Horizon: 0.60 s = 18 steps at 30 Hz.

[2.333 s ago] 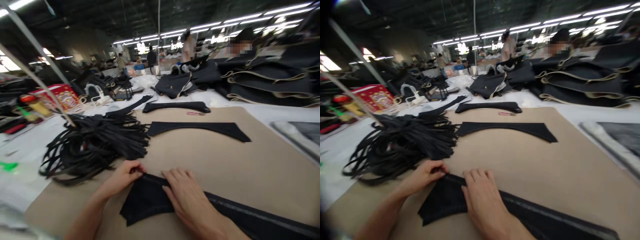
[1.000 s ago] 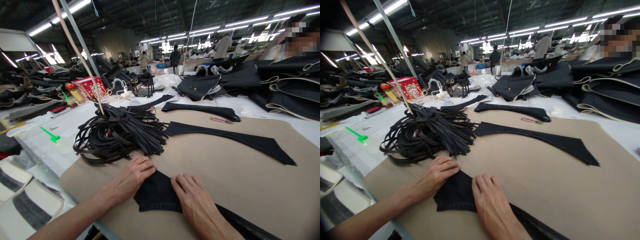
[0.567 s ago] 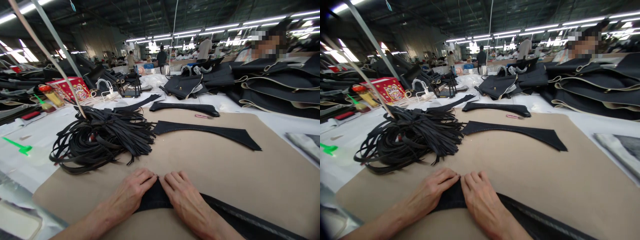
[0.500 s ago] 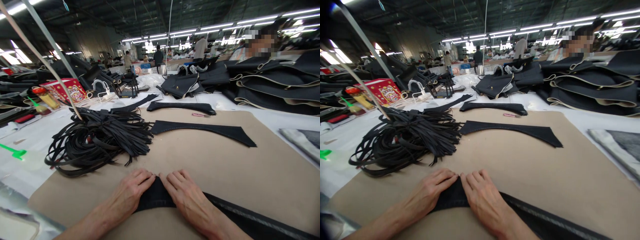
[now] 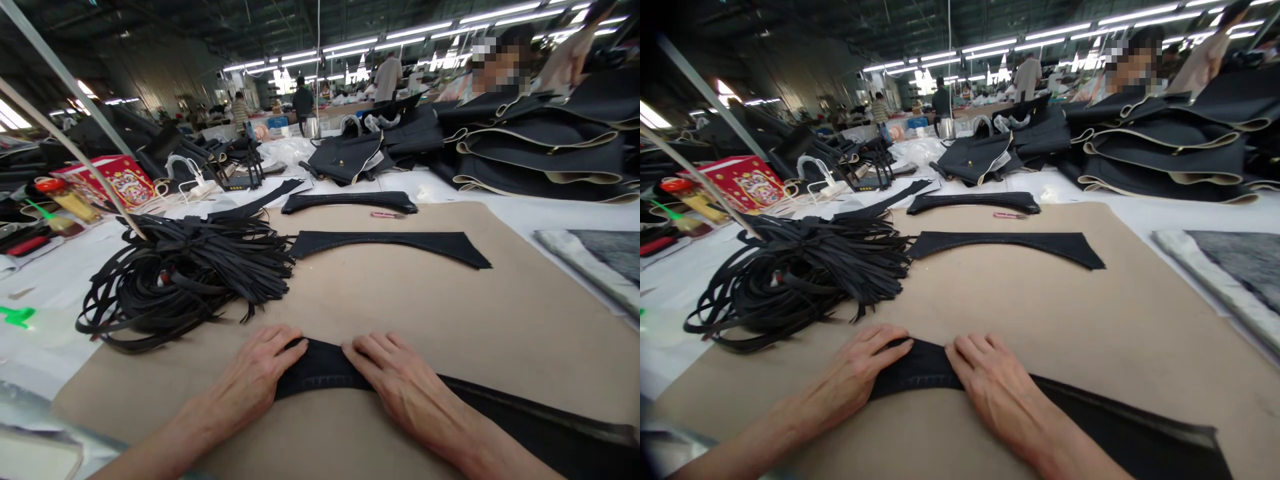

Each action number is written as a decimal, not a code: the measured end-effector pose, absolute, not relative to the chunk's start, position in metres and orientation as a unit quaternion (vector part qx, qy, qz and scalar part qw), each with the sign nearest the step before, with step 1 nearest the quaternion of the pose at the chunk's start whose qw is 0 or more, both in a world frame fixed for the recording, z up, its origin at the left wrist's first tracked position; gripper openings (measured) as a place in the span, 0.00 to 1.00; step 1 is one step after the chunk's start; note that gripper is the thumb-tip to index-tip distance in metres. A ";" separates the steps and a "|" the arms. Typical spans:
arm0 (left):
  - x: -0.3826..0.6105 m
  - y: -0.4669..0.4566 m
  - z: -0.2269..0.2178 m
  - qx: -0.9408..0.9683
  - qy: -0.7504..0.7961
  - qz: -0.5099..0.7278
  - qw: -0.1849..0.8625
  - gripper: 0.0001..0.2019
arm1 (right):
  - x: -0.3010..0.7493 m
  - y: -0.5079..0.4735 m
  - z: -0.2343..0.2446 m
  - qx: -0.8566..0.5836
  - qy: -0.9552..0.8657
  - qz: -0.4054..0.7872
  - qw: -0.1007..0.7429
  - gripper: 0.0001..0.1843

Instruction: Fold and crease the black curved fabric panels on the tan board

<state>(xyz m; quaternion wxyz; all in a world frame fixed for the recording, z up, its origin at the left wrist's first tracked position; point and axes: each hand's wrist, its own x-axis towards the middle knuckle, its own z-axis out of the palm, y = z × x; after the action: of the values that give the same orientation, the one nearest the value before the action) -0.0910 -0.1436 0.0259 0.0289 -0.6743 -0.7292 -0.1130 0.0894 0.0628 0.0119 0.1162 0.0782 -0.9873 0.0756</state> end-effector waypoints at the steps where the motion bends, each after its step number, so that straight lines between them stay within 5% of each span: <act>1: -0.090 -0.141 0.028 -0.679 -0.727 -0.107 0.011 0.21 | 0.090 0.063 0.012 0.075 -0.988 0.077 0.113 0.17; 10: -0.082 -0.126 0.039 -0.691 -0.723 -0.016 0.004 0.21 | 0.092 0.064 0.016 0.077 -0.989 0.075 0.100 0.18; 18: -0.083 -0.137 0.033 -0.637 -0.750 -0.094 0.149 0.18 | 0.093 0.066 0.019 0.087 -0.989 0.057 0.101 0.17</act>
<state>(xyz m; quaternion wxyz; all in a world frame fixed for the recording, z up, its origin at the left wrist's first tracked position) -0.0827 -0.1367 0.0330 0.1486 -0.6373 -0.7503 -0.0938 0.0933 0.0665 0.0185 0.1014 0.0873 -0.9894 0.0572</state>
